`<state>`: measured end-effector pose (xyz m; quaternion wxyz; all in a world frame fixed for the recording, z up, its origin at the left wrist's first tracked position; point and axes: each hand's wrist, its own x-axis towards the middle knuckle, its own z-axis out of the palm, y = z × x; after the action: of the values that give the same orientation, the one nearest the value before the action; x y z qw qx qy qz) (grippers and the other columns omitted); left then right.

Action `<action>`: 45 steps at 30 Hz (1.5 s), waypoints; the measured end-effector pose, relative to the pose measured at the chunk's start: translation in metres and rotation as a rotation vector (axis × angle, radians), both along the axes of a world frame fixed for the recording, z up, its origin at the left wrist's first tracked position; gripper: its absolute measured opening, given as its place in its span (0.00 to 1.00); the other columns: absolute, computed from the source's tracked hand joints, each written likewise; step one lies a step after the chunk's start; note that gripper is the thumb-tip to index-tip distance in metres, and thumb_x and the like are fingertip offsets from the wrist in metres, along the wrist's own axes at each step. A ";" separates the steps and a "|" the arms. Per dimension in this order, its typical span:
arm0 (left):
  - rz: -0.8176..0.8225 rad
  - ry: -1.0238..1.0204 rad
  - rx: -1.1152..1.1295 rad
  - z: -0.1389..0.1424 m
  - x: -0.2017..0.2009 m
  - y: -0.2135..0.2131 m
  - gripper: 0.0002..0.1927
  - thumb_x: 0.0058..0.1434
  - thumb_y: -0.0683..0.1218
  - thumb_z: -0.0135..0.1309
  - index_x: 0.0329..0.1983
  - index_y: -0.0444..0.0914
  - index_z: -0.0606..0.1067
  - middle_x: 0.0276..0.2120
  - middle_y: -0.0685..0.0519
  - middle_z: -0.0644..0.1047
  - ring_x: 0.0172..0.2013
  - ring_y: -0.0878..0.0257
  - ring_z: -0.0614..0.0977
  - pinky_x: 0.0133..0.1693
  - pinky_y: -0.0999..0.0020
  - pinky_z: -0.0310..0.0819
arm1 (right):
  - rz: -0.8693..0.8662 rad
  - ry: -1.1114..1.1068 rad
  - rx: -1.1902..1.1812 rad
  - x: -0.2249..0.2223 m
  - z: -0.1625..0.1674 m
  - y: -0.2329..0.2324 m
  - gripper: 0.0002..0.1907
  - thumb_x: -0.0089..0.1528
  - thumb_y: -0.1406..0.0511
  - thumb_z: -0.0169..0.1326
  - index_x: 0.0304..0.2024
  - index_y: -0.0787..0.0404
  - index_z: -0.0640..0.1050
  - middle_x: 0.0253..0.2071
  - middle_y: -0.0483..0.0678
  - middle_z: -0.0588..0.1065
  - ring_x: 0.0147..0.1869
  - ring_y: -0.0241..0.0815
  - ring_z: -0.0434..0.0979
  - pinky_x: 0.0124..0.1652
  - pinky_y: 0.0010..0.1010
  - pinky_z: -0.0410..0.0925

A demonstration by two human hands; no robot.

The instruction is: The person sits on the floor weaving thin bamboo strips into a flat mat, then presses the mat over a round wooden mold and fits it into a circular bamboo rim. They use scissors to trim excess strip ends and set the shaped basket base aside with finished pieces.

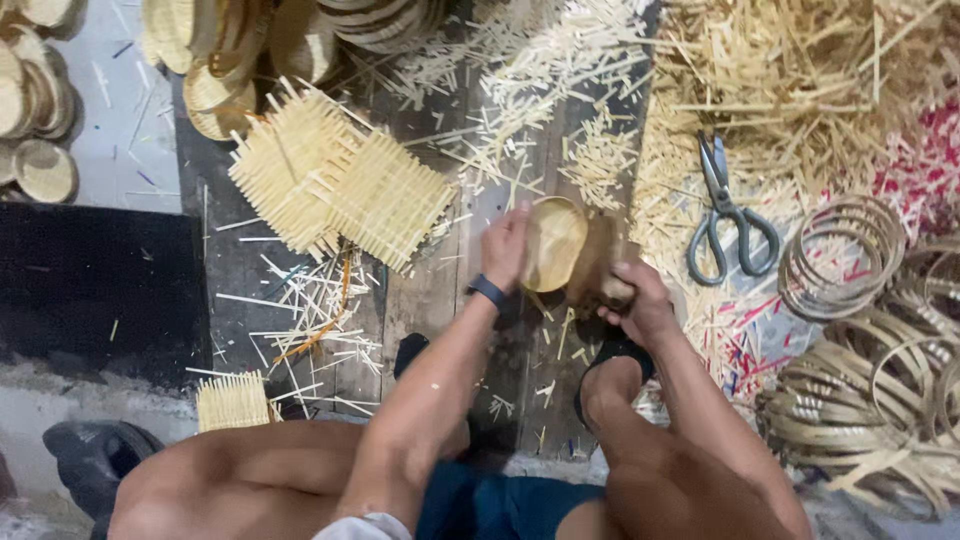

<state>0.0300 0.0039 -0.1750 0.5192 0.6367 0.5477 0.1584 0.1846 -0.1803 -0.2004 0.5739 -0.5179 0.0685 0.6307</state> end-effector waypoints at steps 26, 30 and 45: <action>0.292 -0.346 -0.530 0.002 -0.008 -0.024 0.27 0.55 0.54 0.63 0.53 0.35 0.76 0.43 0.48 0.82 0.43 0.61 0.82 0.47 0.64 0.78 | 0.421 -0.601 -0.028 -0.003 0.019 0.038 0.28 0.70 0.49 0.46 0.54 0.64 0.81 0.54 0.52 0.75 0.58 0.46 0.74 0.56 0.43 0.67; 0.003 -0.130 -0.050 0.021 -0.032 0.011 0.24 0.56 0.49 0.65 0.52 0.33 0.77 0.37 0.46 0.81 0.37 0.56 0.81 0.43 0.60 0.78 | 0.249 -0.745 -0.065 -0.011 0.005 0.036 0.21 0.65 0.60 0.57 0.55 0.68 0.80 0.46 0.52 0.81 0.46 0.42 0.79 0.46 0.34 0.73; 0.900 -0.699 -0.414 -0.002 -0.157 0.070 0.14 0.67 0.43 0.61 0.50 0.30 0.73 0.39 0.48 0.78 0.40 0.58 0.78 0.43 0.62 0.74 | 0.084 -0.375 0.007 -0.017 -0.012 0.013 0.14 0.70 0.60 0.54 0.45 0.67 0.77 0.33 0.48 0.78 0.33 0.36 0.79 0.34 0.27 0.74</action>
<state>-0.1268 0.0743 -0.1772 0.6635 0.1384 0.5797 0.4523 0.1681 -0.1672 -0.2123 0.5515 -0.6268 -0.0635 0.5468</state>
